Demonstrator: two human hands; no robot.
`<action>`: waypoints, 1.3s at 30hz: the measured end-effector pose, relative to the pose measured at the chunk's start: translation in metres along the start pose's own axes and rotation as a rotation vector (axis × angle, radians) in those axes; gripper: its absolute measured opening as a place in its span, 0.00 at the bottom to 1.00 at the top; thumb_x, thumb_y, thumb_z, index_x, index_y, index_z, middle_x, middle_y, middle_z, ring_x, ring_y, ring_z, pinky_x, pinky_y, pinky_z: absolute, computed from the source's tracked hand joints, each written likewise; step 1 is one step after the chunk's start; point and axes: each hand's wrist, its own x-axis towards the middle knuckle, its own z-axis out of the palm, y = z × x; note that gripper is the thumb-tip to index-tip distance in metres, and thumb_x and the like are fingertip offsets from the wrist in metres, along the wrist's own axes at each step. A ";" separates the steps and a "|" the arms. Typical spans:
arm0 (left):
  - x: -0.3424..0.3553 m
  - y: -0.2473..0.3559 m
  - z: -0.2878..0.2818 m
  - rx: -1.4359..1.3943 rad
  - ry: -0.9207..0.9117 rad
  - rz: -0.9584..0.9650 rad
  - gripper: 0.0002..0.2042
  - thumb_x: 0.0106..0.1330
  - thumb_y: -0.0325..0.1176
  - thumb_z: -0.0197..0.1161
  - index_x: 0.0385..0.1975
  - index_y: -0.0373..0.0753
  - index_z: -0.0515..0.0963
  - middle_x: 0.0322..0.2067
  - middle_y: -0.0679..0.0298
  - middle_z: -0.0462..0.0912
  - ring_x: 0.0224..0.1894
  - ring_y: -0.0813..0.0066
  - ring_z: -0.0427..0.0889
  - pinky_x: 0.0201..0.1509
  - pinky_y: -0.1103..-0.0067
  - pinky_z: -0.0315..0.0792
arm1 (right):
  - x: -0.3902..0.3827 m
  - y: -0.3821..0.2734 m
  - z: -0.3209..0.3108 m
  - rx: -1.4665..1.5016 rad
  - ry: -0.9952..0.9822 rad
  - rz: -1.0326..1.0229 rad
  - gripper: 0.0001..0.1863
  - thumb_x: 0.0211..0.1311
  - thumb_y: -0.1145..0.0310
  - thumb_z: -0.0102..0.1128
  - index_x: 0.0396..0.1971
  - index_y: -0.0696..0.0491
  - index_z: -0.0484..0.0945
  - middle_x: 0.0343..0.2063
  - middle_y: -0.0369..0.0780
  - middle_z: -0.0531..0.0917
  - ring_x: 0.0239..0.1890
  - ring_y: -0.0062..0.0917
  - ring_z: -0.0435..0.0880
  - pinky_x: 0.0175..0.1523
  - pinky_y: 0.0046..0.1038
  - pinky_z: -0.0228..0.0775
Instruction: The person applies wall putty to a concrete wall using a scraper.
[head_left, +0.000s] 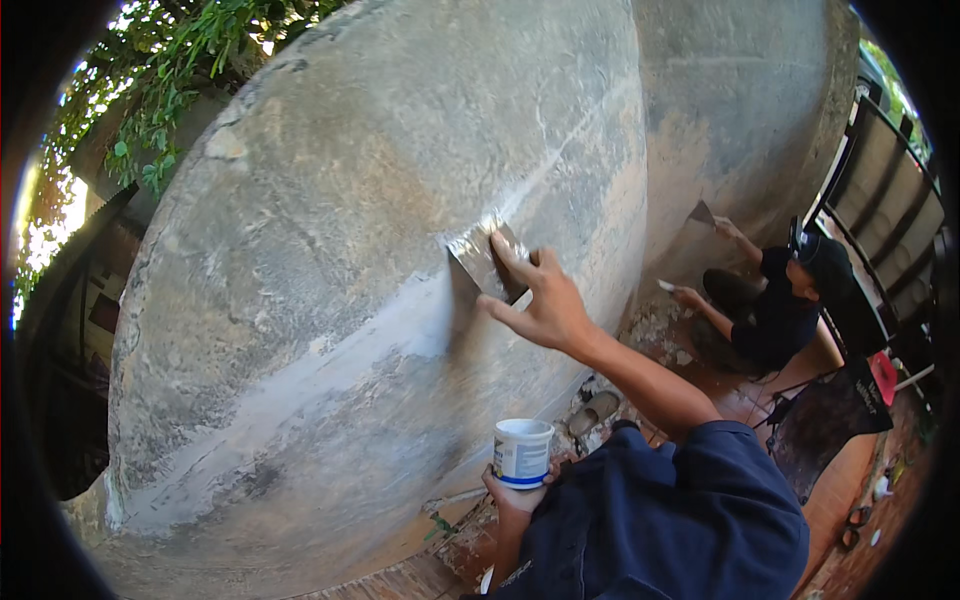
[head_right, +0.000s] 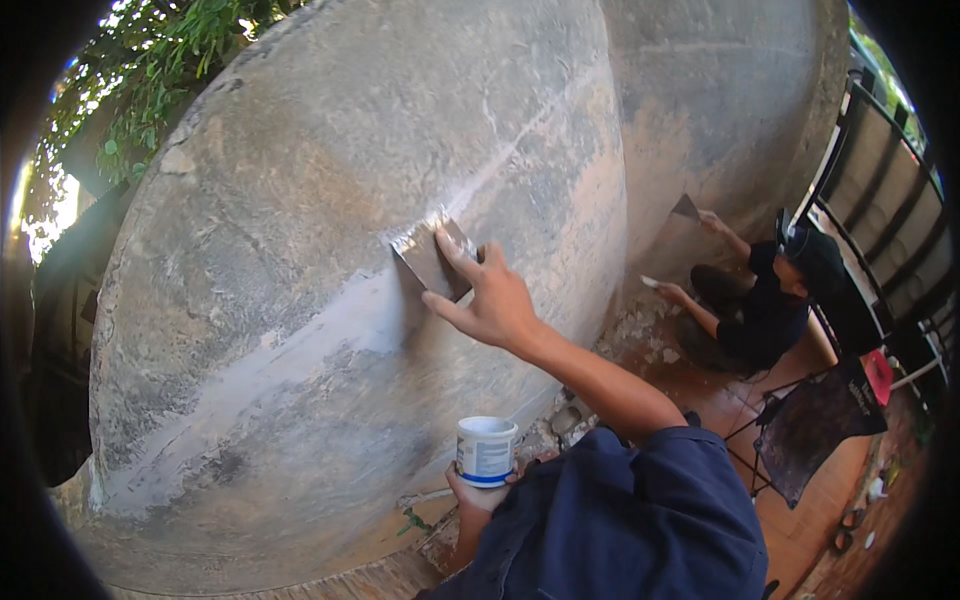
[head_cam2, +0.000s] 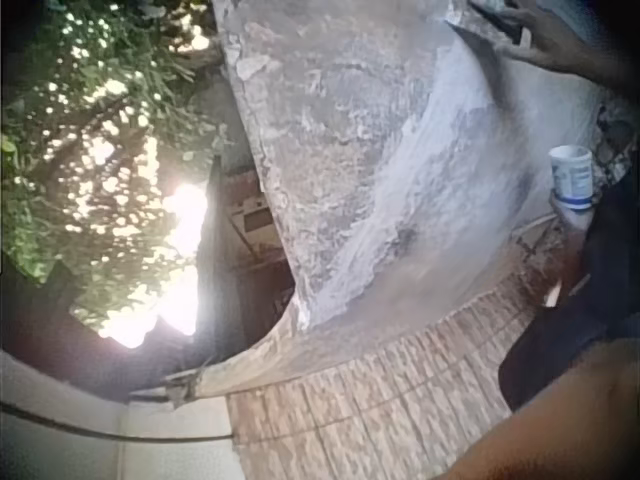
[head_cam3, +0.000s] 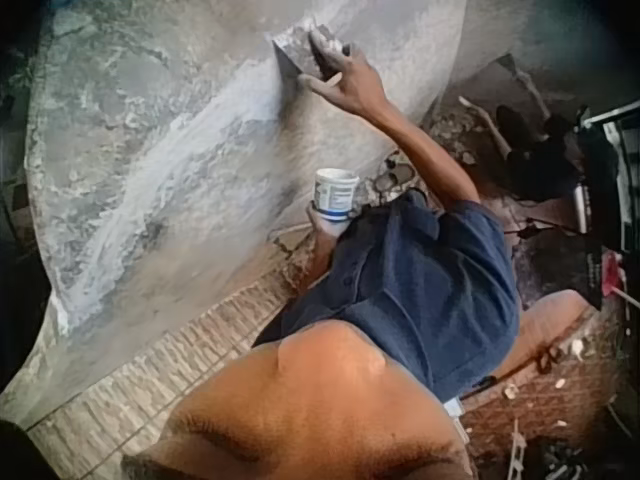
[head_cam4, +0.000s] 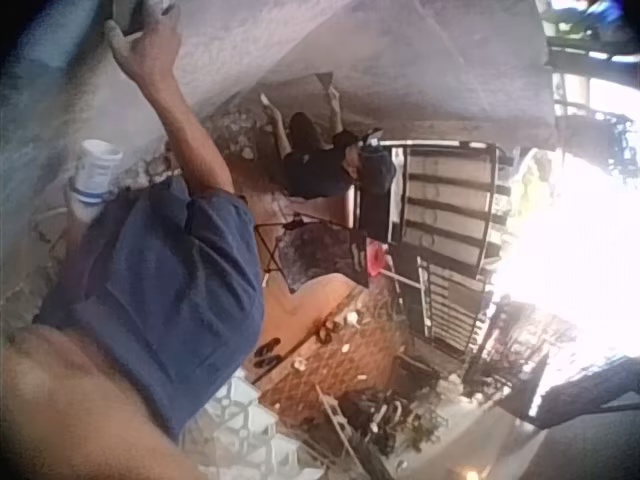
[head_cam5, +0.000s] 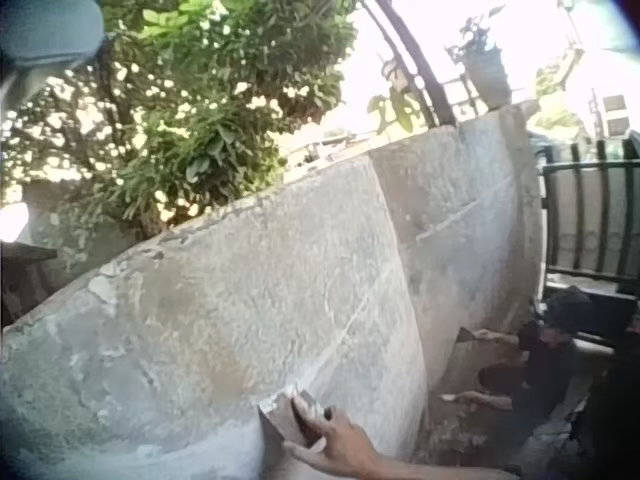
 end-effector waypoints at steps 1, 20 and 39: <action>-0.006 0.001 0.000 -0.090 -0.010 -0.010 0.36 0.55 0.62 0.35 0.53 0.41 0.71 0.41 0.47 0.76 0.36 0.50 0.72 0.29 0.65 0.65 | -0.006 0.010 0.018 0.051 0.023 -0.012 0.43 0.51 0.48 0.68 0.68 0.39 0.61 0.35 0.48 0.68 0.31 0.39 0.75 0.35 0.34 0.73; -0.010 0.004 -0.036 -0.199 0.105 0.127 0.34 0.52 0.65 0.38 0.49 0.47 0.74 0.39 0.55 0.75 0.35 0.55 0.69 0.30 0.66 0.62 | 0.002 0.021 0.004 0.035 0.023 0.037 0.46 0.58 0.43 0.60 0.72 0.44 0.50 0.40 0.55 0.72 0.35 0.43 0.79 0.45 0.36 0.73; -0.001 -0.001 -0.054 -0.140 -0.117 0.089 0.36 0.52 0.66 0.38 0.54 0.48 0.72 0.49 0.58 0.77 0.45 0.52 0.74 0.34 0.61 0.66 | -0.199 0.153 0.080 0.809 -0.720 1.288 0.46 0.54 0.39 0.63 0.68 0.49 0.60 0.61 0.46 0.66 0.43 0.33 0.78 0.43 0.32 0.76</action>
